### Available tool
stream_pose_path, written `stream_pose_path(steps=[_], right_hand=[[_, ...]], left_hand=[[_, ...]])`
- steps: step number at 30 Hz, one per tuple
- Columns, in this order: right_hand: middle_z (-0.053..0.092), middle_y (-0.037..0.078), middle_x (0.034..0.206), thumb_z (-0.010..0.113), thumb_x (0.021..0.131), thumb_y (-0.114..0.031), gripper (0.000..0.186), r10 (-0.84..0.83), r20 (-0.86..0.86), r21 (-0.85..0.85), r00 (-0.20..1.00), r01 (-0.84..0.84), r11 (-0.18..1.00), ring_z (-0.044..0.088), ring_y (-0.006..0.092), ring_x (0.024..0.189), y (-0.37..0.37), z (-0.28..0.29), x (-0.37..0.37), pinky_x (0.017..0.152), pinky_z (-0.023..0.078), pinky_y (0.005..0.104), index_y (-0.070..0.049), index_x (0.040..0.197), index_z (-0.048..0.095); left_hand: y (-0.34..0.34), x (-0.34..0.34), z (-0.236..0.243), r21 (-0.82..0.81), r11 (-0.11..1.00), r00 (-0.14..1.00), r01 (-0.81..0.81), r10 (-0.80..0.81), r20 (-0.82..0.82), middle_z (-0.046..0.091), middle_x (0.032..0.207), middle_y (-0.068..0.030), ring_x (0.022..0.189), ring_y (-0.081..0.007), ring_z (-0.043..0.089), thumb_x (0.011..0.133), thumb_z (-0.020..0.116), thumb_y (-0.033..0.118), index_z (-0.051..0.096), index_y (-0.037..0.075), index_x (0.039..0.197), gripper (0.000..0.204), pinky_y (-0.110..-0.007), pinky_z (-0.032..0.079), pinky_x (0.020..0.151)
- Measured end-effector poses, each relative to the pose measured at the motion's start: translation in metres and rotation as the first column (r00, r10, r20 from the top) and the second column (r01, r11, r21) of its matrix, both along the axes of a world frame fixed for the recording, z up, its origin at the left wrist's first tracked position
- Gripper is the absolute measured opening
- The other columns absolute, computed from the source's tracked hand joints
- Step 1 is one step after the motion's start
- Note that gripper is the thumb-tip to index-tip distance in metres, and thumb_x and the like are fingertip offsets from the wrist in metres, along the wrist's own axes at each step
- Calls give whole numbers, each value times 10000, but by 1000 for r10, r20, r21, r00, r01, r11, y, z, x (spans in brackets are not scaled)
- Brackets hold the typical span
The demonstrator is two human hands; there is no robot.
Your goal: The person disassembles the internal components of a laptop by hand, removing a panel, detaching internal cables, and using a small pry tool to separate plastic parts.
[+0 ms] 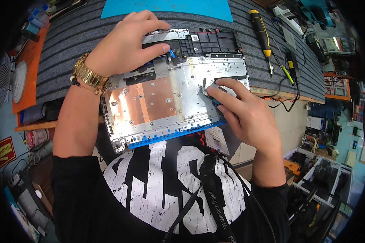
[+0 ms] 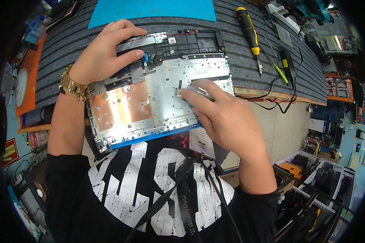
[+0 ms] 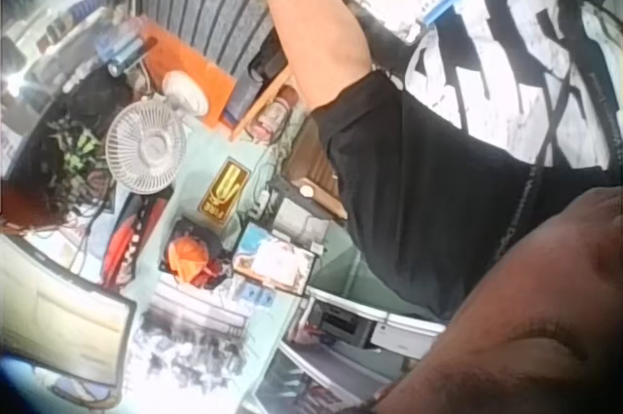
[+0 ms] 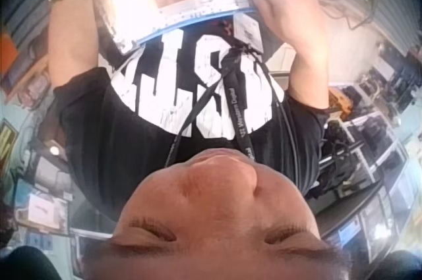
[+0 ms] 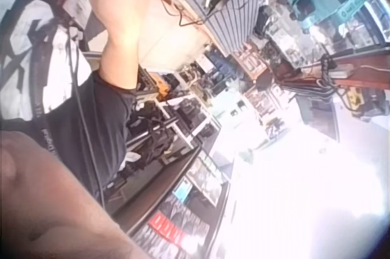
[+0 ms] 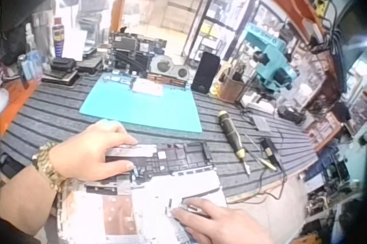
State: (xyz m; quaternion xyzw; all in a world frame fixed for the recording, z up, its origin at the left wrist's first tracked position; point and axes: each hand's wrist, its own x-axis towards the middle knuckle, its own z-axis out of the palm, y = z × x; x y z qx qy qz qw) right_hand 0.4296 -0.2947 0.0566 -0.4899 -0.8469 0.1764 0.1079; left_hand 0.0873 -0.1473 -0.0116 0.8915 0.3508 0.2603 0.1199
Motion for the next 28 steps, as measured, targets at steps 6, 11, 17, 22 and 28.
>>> stream_pose_path(steps=[6,11,17,22,28], right_hand=[[771,99,1462,805,1012,-64,434,-4,55,11,998,4,1000,840,362,992,0,0,-4,816,671,471,-183,1429,824],[750,111,1450,806,963,-46,472,13,38,60,999,-16,998,823,364,973,0,-6,-3,770,667,487,-174,1417,799],[719,147,1290,714,953,33,593,-52,8,-35,999,52,998,783,387,1002,-2,-3,4,822,627,479,-134,1520,754],[679,167,1235,636,898,71,781,-41,3,-101,999,41,994,724,378,965,0,2,10,833,593,464,-118,1656,654],[674,180,1201,680,934,-17,798,-89,-64,-62,994,85,994,746,413,924,-1,2,10,805,612,518,-132,1718,577]], left_hand=[[-3,1,-3,6,1000,1000,-18,18,-6,705,1301,-126,1263,-341,650,1048,882,342,764,54,1488,539,-456,524,1127],[-2,4,-5,25,999,999,-27,27,20,702,1240,-125,1188,-329,657,1029,881,419,790,40,1461,581,-469,527,1099],[-2,2,-5,34,999,1000,-21,21,-1,687,1244,-117,1204,-326,643,1052,874,357,764,60,1497,546,-447,522,1098],[-2,2,-5,27,999,1000,-29,29,-3,686,1243,-112,1212,-321,641,1055,871,351,764,66,1499,539,-442,522,1102],[-1,2,-6,16,1000,1000,-25,25,-3,685,1247,-115,1231,-323,637,1052,875,352,764,75,1503,542,-449,518,1120]])
